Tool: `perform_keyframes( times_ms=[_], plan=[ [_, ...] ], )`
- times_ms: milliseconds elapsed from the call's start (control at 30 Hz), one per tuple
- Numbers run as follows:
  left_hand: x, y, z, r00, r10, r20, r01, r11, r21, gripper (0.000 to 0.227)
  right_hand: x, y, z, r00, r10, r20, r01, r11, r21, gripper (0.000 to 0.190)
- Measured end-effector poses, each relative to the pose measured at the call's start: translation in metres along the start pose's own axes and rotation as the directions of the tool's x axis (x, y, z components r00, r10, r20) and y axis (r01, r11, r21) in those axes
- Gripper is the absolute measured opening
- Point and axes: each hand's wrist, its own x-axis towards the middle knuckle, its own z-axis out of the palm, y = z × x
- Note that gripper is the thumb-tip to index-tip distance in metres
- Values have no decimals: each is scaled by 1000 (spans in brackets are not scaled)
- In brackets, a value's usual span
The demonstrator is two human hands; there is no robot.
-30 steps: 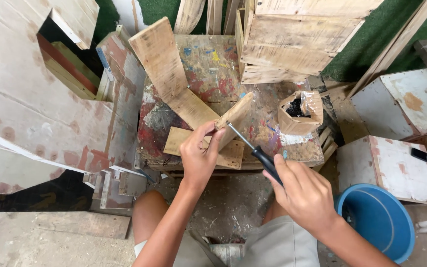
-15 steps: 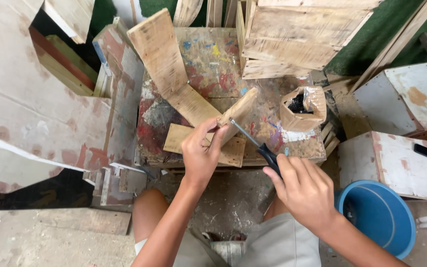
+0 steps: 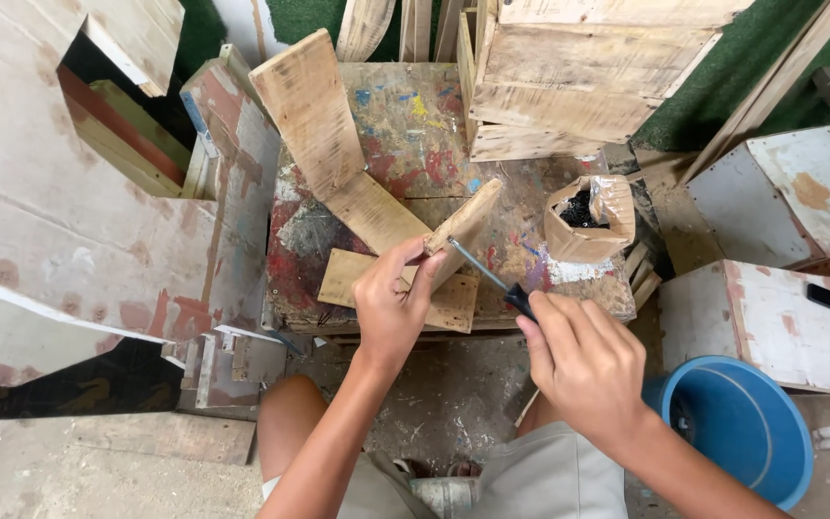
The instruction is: The person assembles wooden pieces into a box-like structure using a screwdriver. They align the pieces, insert screws, and tighten them to secure the joints.
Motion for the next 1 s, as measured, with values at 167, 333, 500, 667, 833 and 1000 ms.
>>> perform_keyframes(
  times_ms=[167, 333, 500, 667, 833, 1000],
  plan=[
    [-3, -12, 4, 997, -37, -61, 34, 998, -46, 18, -1, 24, 18, 521, 442, 730, -803, -36, 595, 27],
    [2, -5, 3, 996, -90, 28, 92, 992, -91, 20, -25, 44, 26, 325, 211, 922, -746, -543, 387, 40],
    [14, 0, 2, 968, -229, 101, 244, 953, -181, 29, -56, 79, 35, 352, 338, 873, -785, -402, 472, 37],
    [15, -4, 8, 936, -326, 129, 348, 909, -229, 37, -34, 119, 54, 447, 533, 718, -827, -60, 559, 25],
    [18, -2, 7, 928, -335, 162, 364, 908, -207, 33, 3, 186, 95, 684, 595, 421, -711, 418, 565, 21],
    [23, -3, -2, 894, -401, 201, 436, 883, -177, 29, 3, 277, 172, 534, 576, 619, -376, 818, -436, 32]
  ],
)
